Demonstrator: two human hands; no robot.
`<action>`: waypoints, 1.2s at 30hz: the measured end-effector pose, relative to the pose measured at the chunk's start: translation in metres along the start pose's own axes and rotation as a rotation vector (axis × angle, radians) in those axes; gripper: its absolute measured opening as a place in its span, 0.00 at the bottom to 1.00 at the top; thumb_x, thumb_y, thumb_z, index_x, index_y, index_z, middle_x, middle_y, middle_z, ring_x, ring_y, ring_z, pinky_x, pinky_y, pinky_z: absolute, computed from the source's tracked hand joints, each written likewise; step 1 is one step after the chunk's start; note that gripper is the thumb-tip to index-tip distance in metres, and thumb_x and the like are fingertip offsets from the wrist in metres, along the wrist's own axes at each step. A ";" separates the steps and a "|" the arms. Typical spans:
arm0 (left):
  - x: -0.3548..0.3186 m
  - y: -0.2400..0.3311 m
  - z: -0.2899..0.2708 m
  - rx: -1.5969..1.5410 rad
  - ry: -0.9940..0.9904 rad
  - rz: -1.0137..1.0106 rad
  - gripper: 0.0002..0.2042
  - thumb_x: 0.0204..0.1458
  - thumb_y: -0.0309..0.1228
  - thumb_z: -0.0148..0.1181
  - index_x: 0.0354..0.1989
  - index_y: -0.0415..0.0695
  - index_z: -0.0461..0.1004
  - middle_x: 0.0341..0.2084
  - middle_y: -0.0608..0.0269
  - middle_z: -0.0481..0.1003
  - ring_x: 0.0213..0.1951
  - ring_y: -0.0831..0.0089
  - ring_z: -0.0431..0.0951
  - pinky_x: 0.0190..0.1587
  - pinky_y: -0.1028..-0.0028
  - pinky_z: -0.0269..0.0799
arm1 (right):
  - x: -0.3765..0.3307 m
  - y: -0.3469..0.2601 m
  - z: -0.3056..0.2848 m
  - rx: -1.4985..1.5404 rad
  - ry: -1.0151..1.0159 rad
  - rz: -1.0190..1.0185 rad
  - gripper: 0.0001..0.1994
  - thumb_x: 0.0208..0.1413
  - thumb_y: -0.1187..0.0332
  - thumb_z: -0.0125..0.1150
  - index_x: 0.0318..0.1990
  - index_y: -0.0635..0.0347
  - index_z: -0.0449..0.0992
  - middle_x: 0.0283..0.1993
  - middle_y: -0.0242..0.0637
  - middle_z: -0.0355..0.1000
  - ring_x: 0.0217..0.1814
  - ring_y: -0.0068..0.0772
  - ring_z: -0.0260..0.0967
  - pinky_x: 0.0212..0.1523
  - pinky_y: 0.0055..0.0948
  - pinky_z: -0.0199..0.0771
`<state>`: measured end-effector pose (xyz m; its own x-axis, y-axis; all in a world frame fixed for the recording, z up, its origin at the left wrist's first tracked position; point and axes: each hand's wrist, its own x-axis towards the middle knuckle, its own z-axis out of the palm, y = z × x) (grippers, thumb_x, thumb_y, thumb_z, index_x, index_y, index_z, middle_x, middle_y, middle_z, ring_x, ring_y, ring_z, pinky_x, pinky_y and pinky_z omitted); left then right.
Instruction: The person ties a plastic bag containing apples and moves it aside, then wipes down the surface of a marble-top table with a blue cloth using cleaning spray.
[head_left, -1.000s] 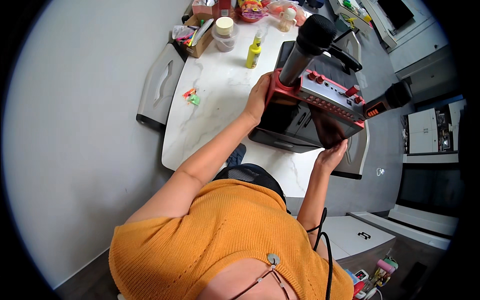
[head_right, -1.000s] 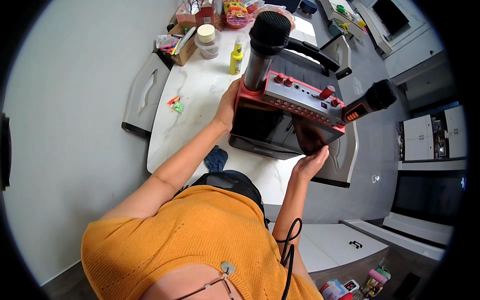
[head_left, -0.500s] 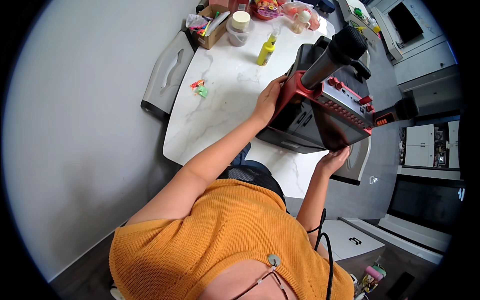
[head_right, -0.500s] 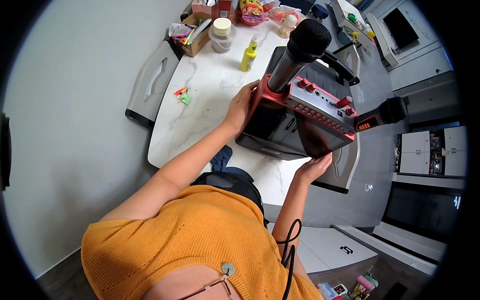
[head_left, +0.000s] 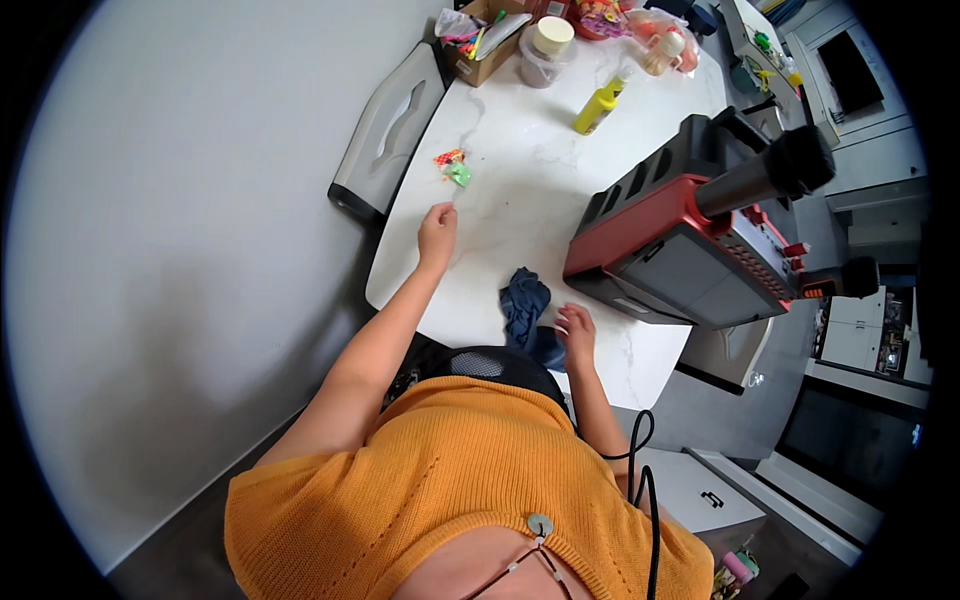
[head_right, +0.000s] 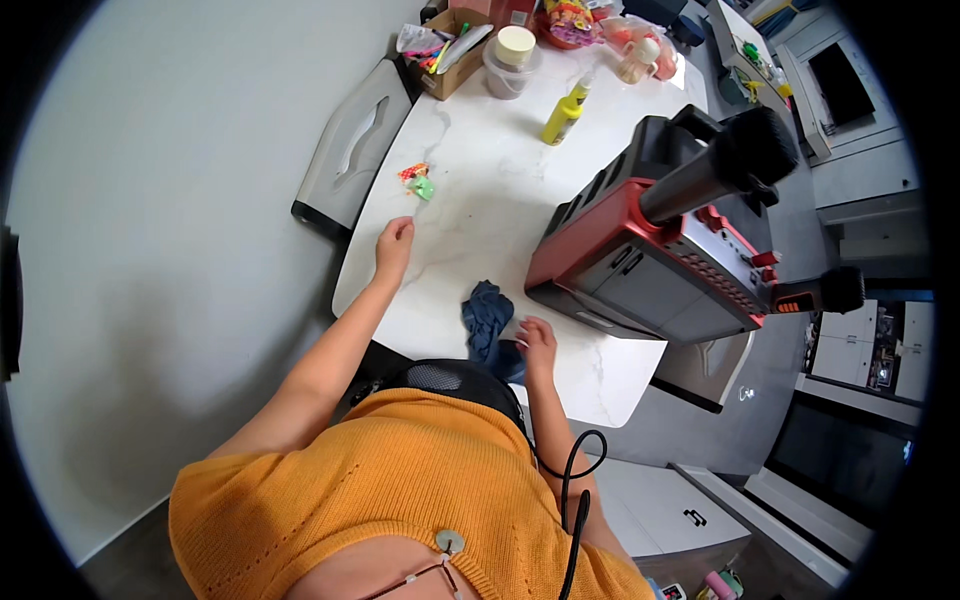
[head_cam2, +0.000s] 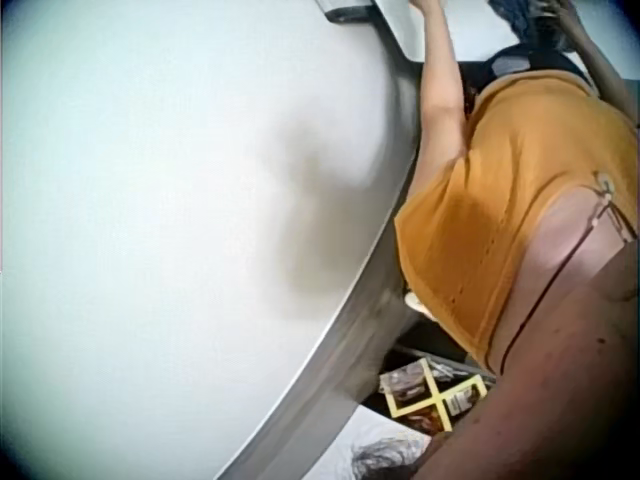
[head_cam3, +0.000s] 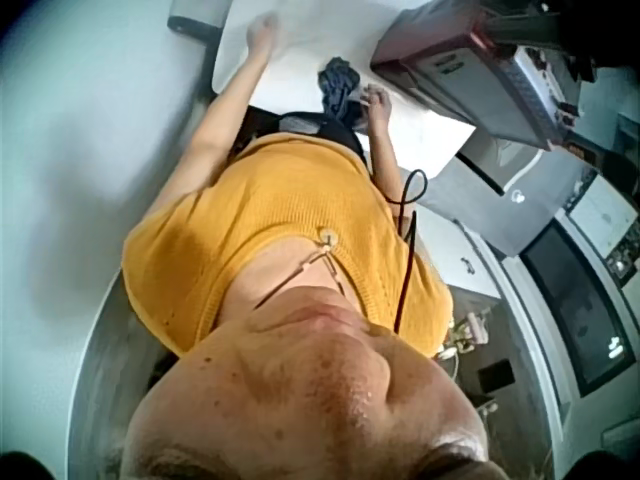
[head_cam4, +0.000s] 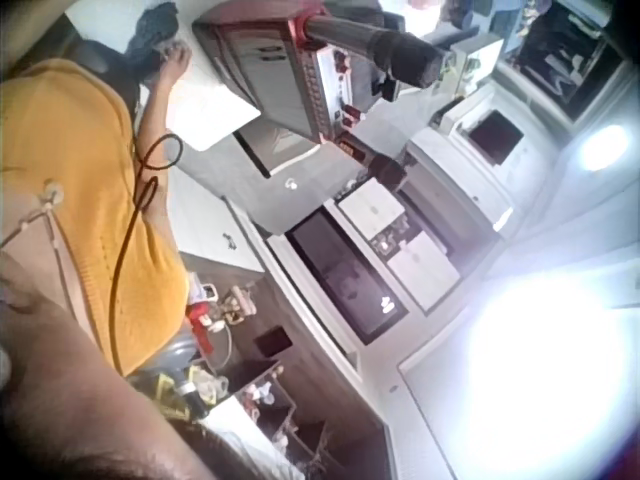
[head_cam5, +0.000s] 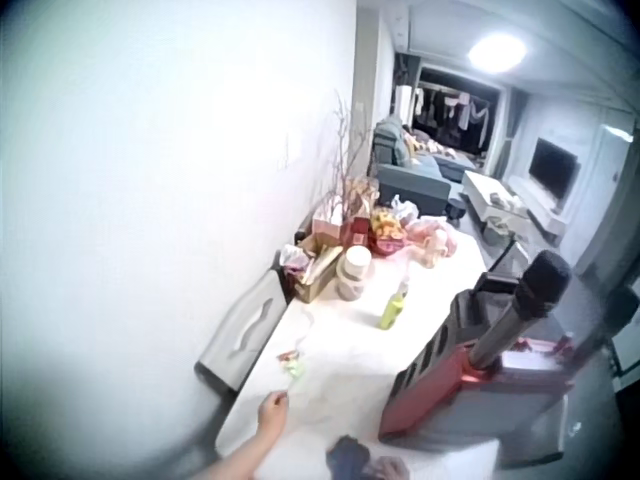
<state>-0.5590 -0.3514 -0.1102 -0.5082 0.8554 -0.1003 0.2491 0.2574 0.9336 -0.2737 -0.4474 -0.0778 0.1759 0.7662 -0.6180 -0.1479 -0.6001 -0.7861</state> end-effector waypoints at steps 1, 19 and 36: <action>0.006 -0.004 -0.007 0.042 -0.002 0.018 0.13 0.49 0.33 0.53 0.39 0.39 0.72 0.33 0.53 0.74 0.35 0.67 0.74 0.39 0.72 0.68 | 0.005 0.006 0.008 -0.292 -0.080 -0.298 0.11 0.53 0.65 0.52 0.43 0.55 0.70 0.37 0.36 0.68 0.34 0.27 0.67 0.33 0.24 0.68; 0.115 0.020 0.009 0.662 -0.126 0.165 0.31 0.36 0.43 0.65 0.48 0.40 0.63 0.46 0.55 0.64 0.52 0.57 0.60 0.51 0.62 0.60 | -0.010 -0.018 0.086 -1.241 -0.060 -0.544 0.33 0.33 0.72 0.66 0.53 0.53 0.63 0.54 0.47 0.56 0.55 0.49 0.57 0.52 0.37 0.64; 0.138 0.039 0.012 0.878 -0.308 -0.018 0.35 0.30 0.46 0.69 0.47 0.41 0.64 0.47 0.56 0.61 0.52 0.62 0.58 0.51 0.62 0.56 | -0.009 -0.015 0.096 -1.238 0.044 -0.504 0.32 0.32 0.73 0.66 0.52 0.51 0.64 0.55 0.44 0.56 0.54 0.48 0.57 0.50 0.37 0.65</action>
<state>-0.6096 -0.2178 -0.0921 -0.3077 0.8973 -0.3164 0.8419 0.4117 0.3488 -0.3671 -0.4236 -0.0596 -0.0157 0.9702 -0.2419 0.9117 -0.0854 -0.4018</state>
